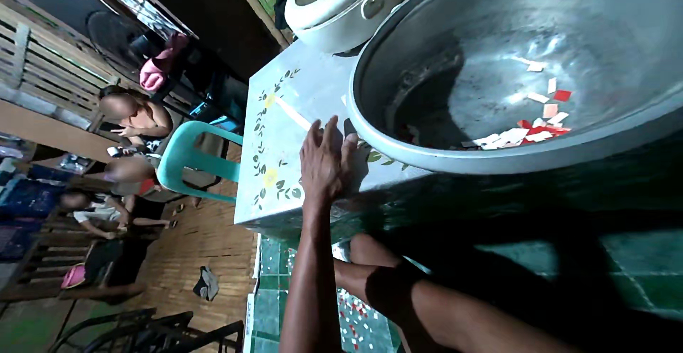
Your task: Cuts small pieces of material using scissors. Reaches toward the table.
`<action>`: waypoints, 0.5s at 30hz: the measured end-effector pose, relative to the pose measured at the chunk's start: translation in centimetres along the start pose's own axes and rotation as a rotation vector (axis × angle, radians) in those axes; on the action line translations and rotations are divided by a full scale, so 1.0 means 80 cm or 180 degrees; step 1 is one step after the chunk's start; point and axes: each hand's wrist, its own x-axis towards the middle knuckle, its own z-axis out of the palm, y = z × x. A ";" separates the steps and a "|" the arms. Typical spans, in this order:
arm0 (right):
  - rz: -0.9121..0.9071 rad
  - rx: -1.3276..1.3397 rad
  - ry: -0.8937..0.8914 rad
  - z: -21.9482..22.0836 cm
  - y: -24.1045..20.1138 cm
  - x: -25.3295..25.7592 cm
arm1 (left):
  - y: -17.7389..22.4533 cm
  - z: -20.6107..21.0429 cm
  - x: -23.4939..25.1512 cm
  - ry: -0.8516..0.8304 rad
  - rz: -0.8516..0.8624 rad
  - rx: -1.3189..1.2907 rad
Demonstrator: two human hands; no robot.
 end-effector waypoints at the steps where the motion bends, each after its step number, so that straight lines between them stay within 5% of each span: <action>1: -0.0016 0.0003 0.0042 0.002 0.003 -0.001 | 0.001 -0.001 0.001 0.0107 -0.0119 -0.0085; 5: 0.0610 -0.0432 -0.0314 -0.006 -0.044 -0.046 | -0.005 0.012 0.018 -0.0108 -0.0623 0.0237; 9: -0.0078 -0.0795 -0.0262 0.033 0.007 0.011 | 0.007 0.008 0.004 -0.0453 -0.0144 0.0241; 15: 0.0011 0.1437 0.1090 0.035 -0.021 -0.091 | 0.049 0.009 -0.024 -0.0583 0.0427 0.0558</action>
